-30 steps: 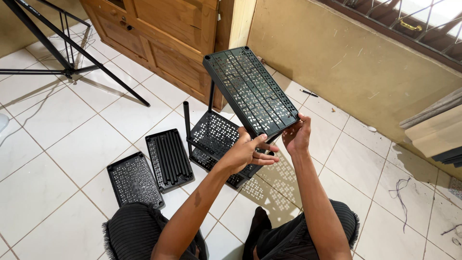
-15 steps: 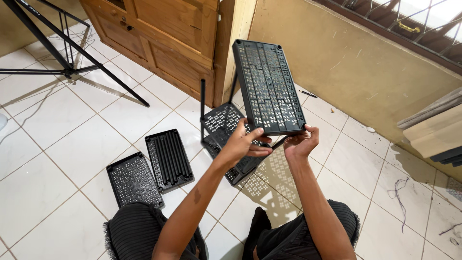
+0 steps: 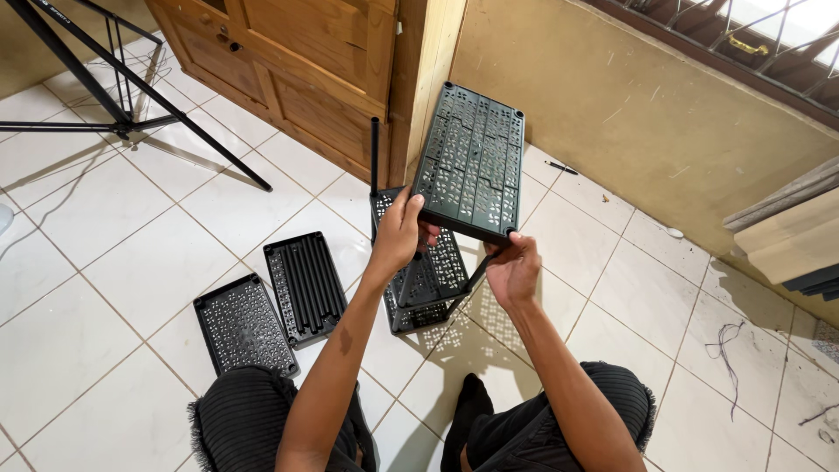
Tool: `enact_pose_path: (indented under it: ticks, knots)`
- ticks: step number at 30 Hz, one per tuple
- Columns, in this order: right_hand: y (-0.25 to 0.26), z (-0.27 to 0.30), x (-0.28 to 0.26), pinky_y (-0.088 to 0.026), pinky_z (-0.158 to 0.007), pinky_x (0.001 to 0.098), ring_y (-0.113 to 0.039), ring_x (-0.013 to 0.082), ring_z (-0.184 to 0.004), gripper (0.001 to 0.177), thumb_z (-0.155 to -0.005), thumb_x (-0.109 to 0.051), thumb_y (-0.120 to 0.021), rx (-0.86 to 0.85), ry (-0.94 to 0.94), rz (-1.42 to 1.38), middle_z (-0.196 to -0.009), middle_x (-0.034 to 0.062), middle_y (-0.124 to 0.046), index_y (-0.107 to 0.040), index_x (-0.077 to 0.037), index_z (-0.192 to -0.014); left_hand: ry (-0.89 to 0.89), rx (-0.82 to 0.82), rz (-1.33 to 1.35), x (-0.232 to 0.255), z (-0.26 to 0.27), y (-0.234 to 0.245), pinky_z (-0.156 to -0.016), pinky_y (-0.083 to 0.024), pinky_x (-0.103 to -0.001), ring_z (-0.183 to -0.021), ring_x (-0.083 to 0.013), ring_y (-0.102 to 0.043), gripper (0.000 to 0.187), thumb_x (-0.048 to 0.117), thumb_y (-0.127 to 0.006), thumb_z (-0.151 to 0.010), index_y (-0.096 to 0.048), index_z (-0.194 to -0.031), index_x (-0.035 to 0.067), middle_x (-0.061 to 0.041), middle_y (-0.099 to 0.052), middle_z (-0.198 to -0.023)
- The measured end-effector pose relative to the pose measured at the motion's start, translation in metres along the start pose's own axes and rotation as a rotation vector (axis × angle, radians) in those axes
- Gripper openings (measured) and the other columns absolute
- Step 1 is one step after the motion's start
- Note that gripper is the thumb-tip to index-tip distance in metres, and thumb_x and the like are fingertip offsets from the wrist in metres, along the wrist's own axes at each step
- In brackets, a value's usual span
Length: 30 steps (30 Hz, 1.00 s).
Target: The person assembles a black plastic storage rack by inserting vertical rods into perforated shelves and stacking them. The person handles multiple shelves and rods, aligning and securing them to form a multi-tiered structure.
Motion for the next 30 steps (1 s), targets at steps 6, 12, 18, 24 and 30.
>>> enact_pose_path:
  ticks: [6,12,18,24,30]
  knots:
    - [0.003,0.001,0.005,-0.039,-0.077,0.0317,-0.042,0.017,-0.074,0.022,-0.093,-0.017,-0.059,-0.052,-0.014,0.006,-0.078,0.0062,-0.055,-0.05,-0.008,-0.074,-0.031,0.223,-0.025,-0.009,0.012,-0.002,-0.039,-0.043,-0.027,-0.045,-0.0106,-0.053,0.047,0.032,-0.035,-0.109,-0.057,-0.134,-0.001,-0.002,-0.058,-0.063]
    - [0.013,0.002,0.011,-0.039,-0.075,0.0315,-0.042,0.0166,-0.072,0.019,-0.09,-0.016,-0.058,-0.047,-0.008,-0.024,-0.077,0.0061,-0.056,-0.052,-0.007,-0.074,-0.214,0.239,-0.095,0.002,0.005,-0.001,-0.045,-0.044,-0.026,-0.05,-0.0075,-0.055,0.046,0.03,-0.038,-0.111,-0.061,-0.133,-0.002,-0.002,-0.061,-0.067]
    - [0.014,0.004,0.022,-0.041,-0.078,0.0317,-0.043,0.0166,-0.071,0.016,-0.088,-0.014,-0.057,-0.067,-0.028,0.003,-0.076,0.0065,-0.057,-0.054,-0.006,-0.075,-0.262,0.228,-0.14,0.008,-0.013,0.008,-0.044,-0.043,-0.026,-0.048,-0.0069,-0.055,0.047,0.028,-0.04,-0.107,-0.064,-0.131,-0.004,0.0,-0.061,-0.063]
    - [0.006,0.002,0.028,-0.04,-0.079,0.0316,-0.044,0.0158,-0.075,0.014,-0.088,-0.016,-0.057,-0.039,-0.037,0.033,-0.083,0.0056,-0.06,-0.056,-0.004,-0.081,-0.31,0.174,-0.121,0.021,-0.028,0.012,-0.046,-0.042,-0.024,-0.049,-0.0059,-0.054,0.045,0.026,-0.041,-0.108,-0.067,-0.13,-0.004,0.0,-0.061,-0.064]
    - [0.0,-0.006,0.021,-0.043,-0.085,0.0354,-0.052,0.02,-0.08,0.025,-0.099,-0.023,-0.056,-0.129,-0.097,0.245,-0.078,0.0089,-0.059,-0.057,-0.002,-0.085,-0.152,0.112,-0.032,0.013,-0.025,0.018,-0.038,-0.04,-0.025,-0.042,-0.0061,-0.048,0.045,0.028,-0.041,-0.107,-0.062,-0.136,0.001,0.001,-0.055,-0.058]
Point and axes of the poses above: each hand's wrist, its own z-axis away from the middle knuckle, its own y-axis out of the back of the hand, x = y × z, the point moved 9 cm from there along -z, towards the middle knuckle
